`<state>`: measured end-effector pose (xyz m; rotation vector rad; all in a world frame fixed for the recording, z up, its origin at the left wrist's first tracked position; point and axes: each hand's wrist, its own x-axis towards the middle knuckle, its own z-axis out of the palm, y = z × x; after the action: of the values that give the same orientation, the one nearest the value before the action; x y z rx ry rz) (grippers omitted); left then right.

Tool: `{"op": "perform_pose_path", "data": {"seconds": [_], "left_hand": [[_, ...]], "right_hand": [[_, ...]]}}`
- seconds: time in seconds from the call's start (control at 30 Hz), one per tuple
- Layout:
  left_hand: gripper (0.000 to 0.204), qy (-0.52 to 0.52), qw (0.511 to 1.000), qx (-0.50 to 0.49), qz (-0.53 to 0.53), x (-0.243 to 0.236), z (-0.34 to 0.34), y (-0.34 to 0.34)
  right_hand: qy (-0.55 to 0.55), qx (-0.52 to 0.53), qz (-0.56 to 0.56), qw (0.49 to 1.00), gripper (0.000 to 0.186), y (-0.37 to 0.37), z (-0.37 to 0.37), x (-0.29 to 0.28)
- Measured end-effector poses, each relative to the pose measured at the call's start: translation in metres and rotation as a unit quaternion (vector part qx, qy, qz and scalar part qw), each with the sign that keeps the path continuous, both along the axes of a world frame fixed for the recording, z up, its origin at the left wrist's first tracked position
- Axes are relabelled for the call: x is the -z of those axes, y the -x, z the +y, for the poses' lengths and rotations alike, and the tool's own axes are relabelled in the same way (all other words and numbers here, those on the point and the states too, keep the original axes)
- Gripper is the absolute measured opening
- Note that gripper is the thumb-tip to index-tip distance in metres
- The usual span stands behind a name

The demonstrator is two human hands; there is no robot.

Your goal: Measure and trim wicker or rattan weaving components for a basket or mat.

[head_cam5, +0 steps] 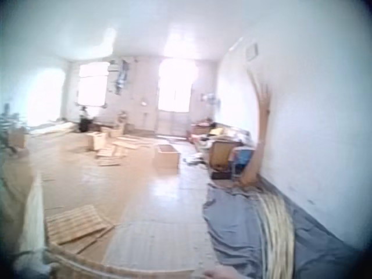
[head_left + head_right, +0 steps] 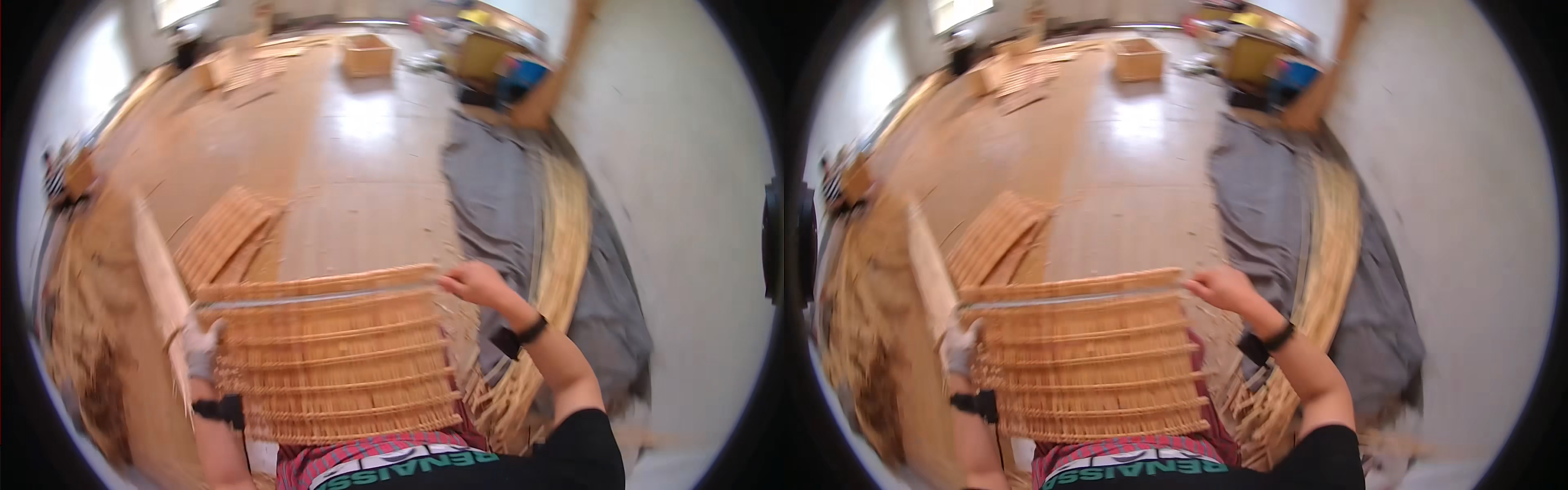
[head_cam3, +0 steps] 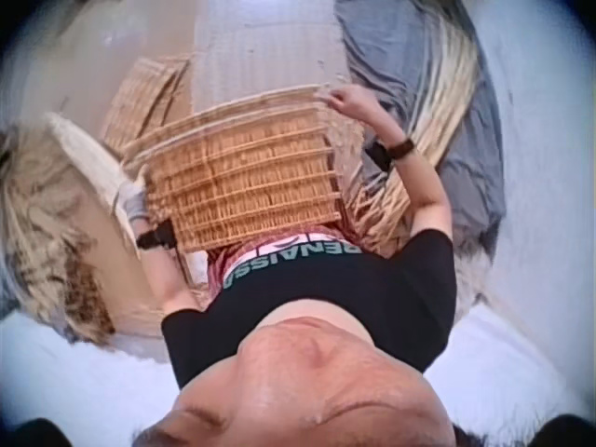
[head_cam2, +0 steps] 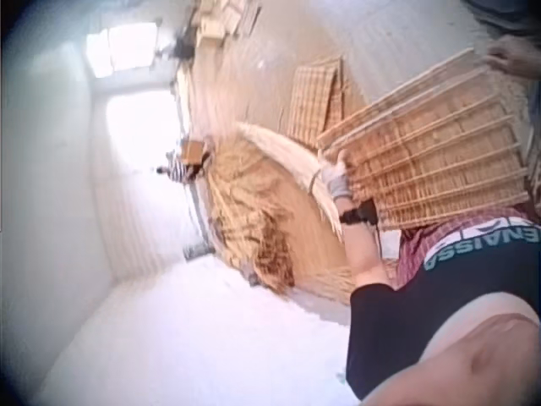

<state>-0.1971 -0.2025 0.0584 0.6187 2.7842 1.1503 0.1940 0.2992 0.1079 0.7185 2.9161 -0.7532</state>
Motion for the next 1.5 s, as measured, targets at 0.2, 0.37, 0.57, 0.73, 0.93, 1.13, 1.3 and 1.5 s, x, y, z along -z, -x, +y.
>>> {"op": "perform_pose_path", "data": {"seconds": [0.2, 0.37, 0.57, 0.73, 0.93, 1.13, 1.3, 1.5], "left_hand": [[0.090, 0.089, 0.994, -0.015, -0.065, -0.016, 0.037, 0.003], [0.092, 0.080, 0.996, 0.016, -0.035, -0.007, 0.034, 0.006], [0.086, 0.090, 0.996, 0.015, -0.015, -0.019, 0.031, 0.002], [0.063, 0.011, 0.999, 0.001, -0.036, -0.011, -0.005, 0.015], [0.042, -0.027, 0.993, -0.052, -0.098, -0.061, 0.017, -0.039], [0.034, 0.037, 0.990, -0.083, -0.107, -0.055, -0.063, -0.066], [0.031, 0.148, 0.980, -0.130, 0.017, -0.035, -0.076, -0.091], [0.032, 0.158, 0.983, -0.084, -0.046, -0.019, -0.056, -0.097]], "right_hand": [[-0.017, 0.071, 0.032, 0.997, 0.038, -0.014, -0.004, -0.005], [-0.006, 0.090, 0.069, 0.994, 0.037, -0.021, -0.007, 0.017], [-0.016, 0.094, 0.104, 0.990, 0.031, -0.015, -0.014, 0.024], [0.048, 0.076, 0.154, 0.984, 0.014, -0.007, -0.024, 0.005], [0.095, 0.060, 0.177, 0.978, 0.015, -0.060, -0.054, -0.040], [0.191, 0.050, 0.100, 0.975, 0.014, -0.070, -0.096, -0.045], [0.187, 0.037, 0.088, 0.978, 0.016, -0.073, -0.106, -0.029], [0.170, 0.106, 0.044, 0.979, 0.019, -0.108, -0.108, -0.030]]}}
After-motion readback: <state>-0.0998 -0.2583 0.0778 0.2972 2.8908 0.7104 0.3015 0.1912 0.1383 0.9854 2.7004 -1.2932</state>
